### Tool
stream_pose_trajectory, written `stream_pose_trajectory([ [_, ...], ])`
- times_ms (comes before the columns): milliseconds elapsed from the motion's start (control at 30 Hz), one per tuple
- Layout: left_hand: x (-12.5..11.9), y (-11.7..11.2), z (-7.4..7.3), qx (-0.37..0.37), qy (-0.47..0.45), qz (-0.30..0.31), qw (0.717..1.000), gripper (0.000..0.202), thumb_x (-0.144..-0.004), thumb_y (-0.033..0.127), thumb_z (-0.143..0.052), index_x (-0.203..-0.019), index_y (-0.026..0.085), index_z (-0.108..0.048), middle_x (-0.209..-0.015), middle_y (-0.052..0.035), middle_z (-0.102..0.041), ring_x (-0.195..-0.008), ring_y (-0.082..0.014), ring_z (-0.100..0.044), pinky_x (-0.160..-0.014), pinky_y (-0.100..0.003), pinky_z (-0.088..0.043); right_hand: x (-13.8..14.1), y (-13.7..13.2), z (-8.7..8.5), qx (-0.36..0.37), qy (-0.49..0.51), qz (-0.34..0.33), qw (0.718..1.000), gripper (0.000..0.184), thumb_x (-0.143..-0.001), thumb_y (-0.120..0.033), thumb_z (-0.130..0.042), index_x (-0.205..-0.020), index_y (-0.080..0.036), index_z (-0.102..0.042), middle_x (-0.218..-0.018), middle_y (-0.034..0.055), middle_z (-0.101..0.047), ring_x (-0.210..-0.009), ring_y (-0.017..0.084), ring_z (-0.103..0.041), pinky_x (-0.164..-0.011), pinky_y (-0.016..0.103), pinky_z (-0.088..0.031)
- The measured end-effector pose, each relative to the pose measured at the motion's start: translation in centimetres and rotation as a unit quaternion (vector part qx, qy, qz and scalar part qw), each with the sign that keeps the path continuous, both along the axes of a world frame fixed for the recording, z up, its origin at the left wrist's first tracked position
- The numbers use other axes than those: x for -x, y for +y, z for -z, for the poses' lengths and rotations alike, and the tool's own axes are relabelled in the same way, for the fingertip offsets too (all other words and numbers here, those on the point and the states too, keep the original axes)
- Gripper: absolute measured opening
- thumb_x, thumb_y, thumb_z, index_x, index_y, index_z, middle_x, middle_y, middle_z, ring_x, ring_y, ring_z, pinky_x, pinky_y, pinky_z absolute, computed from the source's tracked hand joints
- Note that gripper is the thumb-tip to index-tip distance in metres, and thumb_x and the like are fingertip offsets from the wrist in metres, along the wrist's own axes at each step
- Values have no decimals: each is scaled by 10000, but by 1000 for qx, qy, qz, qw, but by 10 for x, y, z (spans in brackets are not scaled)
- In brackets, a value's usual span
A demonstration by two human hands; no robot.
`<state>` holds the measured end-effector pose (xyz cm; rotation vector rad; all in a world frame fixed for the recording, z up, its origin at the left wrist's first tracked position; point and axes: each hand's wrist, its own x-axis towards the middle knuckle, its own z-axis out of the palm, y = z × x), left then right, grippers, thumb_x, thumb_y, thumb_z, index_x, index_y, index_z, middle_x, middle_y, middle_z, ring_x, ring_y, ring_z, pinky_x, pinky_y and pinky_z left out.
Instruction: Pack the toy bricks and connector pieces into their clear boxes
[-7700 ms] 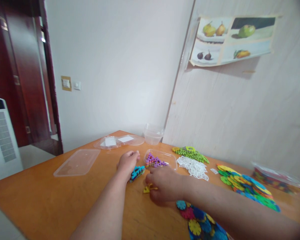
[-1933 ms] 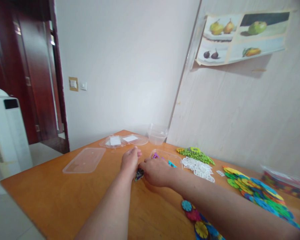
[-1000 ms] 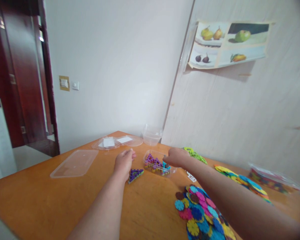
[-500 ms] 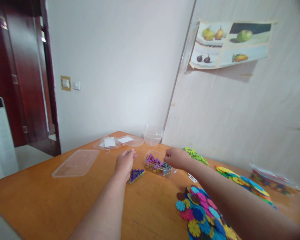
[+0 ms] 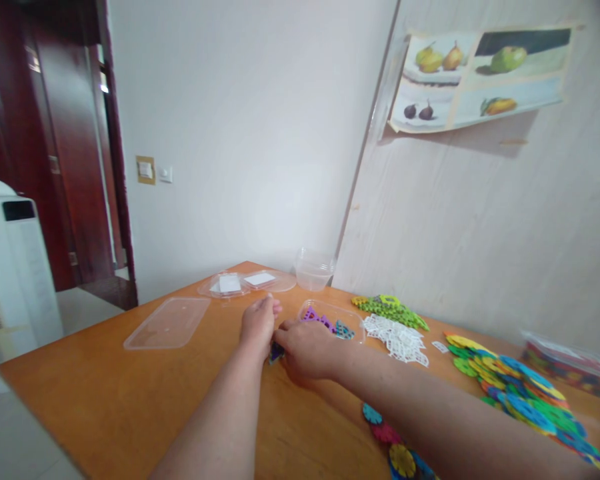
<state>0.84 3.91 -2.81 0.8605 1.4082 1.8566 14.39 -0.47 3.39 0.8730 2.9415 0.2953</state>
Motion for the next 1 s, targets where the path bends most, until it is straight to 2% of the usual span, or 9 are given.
stream_pose_trajectory([
  [133,0,2,3,-9,-4,6,1000,307,-808,399,-537,-758,130,-677,-839,-144,-736,-763,-213,-692,-706,-330,-518,3,5,0,-7,-6,3,1000,290,-793,-228,-569,-1072,-185,-632,-1013,99,-678,-876,247,-668,-665,307,-489],
  [267,-1,1,2,-11,-11,3,1000,304,-799,402,-548,-761,128,-675,-834,-142,-736,-761,-213,-692,-706,-327,-516,-2,4,-3,-10,23,22,999,316,-787,-253,-557,-1091,-204,-626,-1028,92,-675,-884,244,-660,-656,295,-468],
  [467,-2,-3,-2,-12,-16,-2,1000,301,-786,411,-552,-733,139,-668,-774,-121,-727,-747,-220,-690,-687,-323,-512,-24,6,-16,-2,118,46,992,335,-825,-367,-554,-1117,-232,-647,-1007,73,-689,-890,212,-642,-722,275,-433],
  [533,-3,-2,-2,-13,-16,-2,1000,295,-780,411,-554,-719,144,-663,-767,-118,-724,-750,-226,-692,-683,-326,-514,-34,14,-23,27,146,91,985,314,-848,-400,-540,-1086,-245,-672,-971,53,-705,-842,185,-640,-690,250,-413],
  [633,-2,0,0,-10,-14,2,1000,291,-780,408,-551,-719,147,-665,-800,-127,-728,-766,-236,-697,-677,-329,-516,-52,34,-34,62,174,226,957,365,-842,-500,-549,-1027,-229,-709,-900,41,-723,-754,166,-634,-602,233,-371],
  [700,-1,1,1,-9,-10,5,1000,292,-783,410,-551,-726,149,-669,-817,-132,-730,-763,-237,-696,-678,-333,-519,-63,49,-39,65,172,299,936,389,-850,-517,-530,-961,-208,-739,-887,53,-730,-772,170,-642,-596,232,-365],
  [833,-1,0,0,-6,-6,8,1000,290,-781,413,-558,-738,151,-674,-817,-134,-731,-757,-238,-694,-694,-344,-525,-77,67,-36,78,144,344,925,431,-862,-522,-490,-833,-190,-765,-781,69,-730,-716,176,-657,-582,240,-380],
  [1000,-2,-3,-3,5,-6,14,1000,296,-790,411,-553,-744,145,-673,-821,-133,-734,-775,-234,-697,-714,-339,-521,-74,66,-23,63,115,370,920,561,-826,-640,-481,-851,-151,-755,-918,145,-743,-830,250,-682,-641,278,-434],
])
